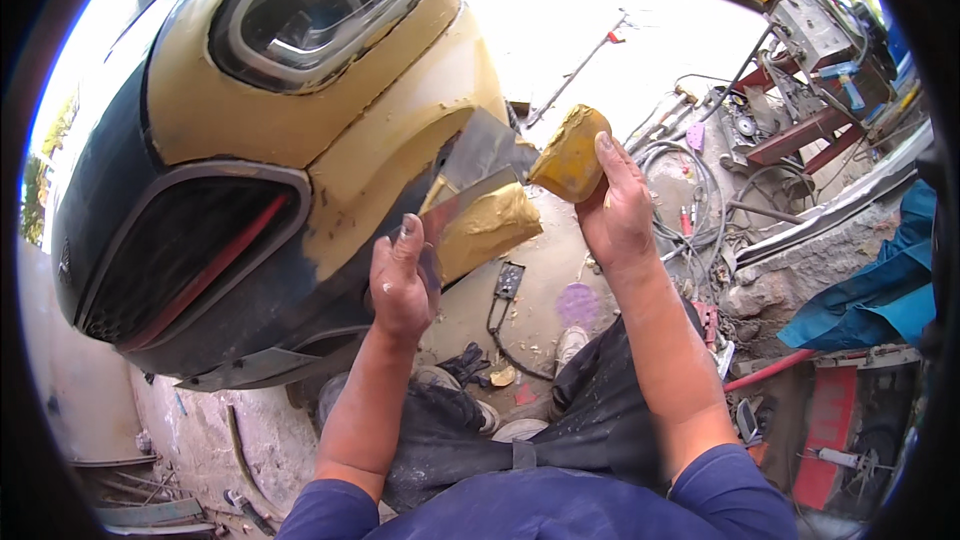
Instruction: The person applies yellow body filler to the front bumper of a car using a metal spreader. They repeatedly scoop filler from the spreader and smooth it onto the bumper surface around the headlight and grille area.
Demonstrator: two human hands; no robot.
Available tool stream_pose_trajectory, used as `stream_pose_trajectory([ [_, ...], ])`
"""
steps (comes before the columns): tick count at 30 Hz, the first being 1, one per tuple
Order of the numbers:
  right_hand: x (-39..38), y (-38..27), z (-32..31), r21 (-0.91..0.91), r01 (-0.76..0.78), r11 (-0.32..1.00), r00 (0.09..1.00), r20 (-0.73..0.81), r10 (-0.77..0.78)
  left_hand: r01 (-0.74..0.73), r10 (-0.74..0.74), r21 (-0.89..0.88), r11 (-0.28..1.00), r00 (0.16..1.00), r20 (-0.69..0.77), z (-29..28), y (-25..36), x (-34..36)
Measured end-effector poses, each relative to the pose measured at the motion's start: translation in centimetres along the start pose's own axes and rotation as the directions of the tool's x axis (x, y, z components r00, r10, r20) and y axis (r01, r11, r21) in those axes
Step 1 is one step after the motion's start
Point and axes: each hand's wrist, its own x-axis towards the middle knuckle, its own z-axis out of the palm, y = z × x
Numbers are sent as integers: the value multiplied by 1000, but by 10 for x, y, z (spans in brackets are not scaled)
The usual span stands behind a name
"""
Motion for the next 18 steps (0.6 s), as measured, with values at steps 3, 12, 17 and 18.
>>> stream_pose_trajectory([
  [3, -3, -12, -2, -26, 67, 997, 997, -32, -67, 233, -234, -97, 968, 972, 8, 19, -10, -2],
  [12, -9, -24, -8, -211, 149, 966, 988, 6, -151, 333, -312, -160, 929, 939, 144, 26, -32, 1],
  [17, -15, -20, -7, -453, 165, 876, 986, 48, -162, 350, -327, -168, 922, 933, 151, 26, -37, 2],
  [18, -15, -20, -7, -493, 176, 852, 984, 62, -168, 348, -325, -174, 921, 934, 148, 24, -37, 2],
])
